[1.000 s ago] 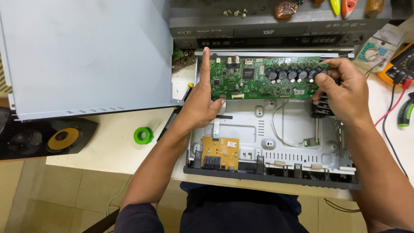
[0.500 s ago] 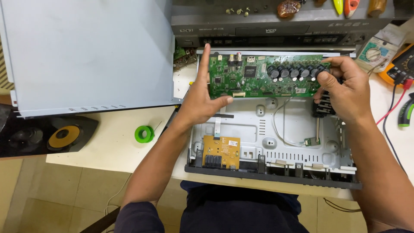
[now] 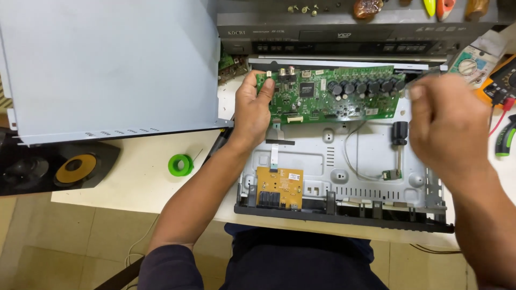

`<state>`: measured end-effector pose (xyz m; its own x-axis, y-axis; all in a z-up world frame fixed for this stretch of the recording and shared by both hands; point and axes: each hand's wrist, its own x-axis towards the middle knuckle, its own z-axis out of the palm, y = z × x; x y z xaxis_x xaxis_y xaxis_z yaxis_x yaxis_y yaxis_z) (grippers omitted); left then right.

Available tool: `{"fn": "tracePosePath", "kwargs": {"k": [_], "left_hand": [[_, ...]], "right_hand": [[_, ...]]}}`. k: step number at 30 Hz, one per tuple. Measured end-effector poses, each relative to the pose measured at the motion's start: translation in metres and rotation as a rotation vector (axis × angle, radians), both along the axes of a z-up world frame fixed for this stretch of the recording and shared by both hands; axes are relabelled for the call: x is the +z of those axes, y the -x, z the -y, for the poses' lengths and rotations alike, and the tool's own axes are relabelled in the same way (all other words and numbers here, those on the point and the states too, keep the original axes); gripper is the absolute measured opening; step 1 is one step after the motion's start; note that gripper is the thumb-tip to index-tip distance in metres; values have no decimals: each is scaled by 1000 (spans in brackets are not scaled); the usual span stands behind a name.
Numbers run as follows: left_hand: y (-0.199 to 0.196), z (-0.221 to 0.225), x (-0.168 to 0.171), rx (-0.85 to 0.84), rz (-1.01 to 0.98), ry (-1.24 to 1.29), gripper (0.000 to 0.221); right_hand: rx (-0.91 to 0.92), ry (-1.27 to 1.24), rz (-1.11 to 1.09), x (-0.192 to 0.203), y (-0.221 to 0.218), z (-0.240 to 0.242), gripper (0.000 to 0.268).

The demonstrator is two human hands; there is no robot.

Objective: Disassembling an electronic device by disconnecting internal cables and removing the main circuit board from the chassis.

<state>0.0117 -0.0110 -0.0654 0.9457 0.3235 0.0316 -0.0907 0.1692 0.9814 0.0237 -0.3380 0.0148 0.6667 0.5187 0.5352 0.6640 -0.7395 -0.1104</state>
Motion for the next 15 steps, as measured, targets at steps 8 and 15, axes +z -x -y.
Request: {"fn": "tracePosePath", "kwargs": {"k": [8, 15], "left_hand": [[-3, -7, -24, 51, 133, 10, 13], [5, 1, -3, 74, 145, -13, 16]], "right_hand": [[26, -159, -1383, 38, 29, -124, 35], [39, -684, -1611, -36, 26, -158, 49]]}}
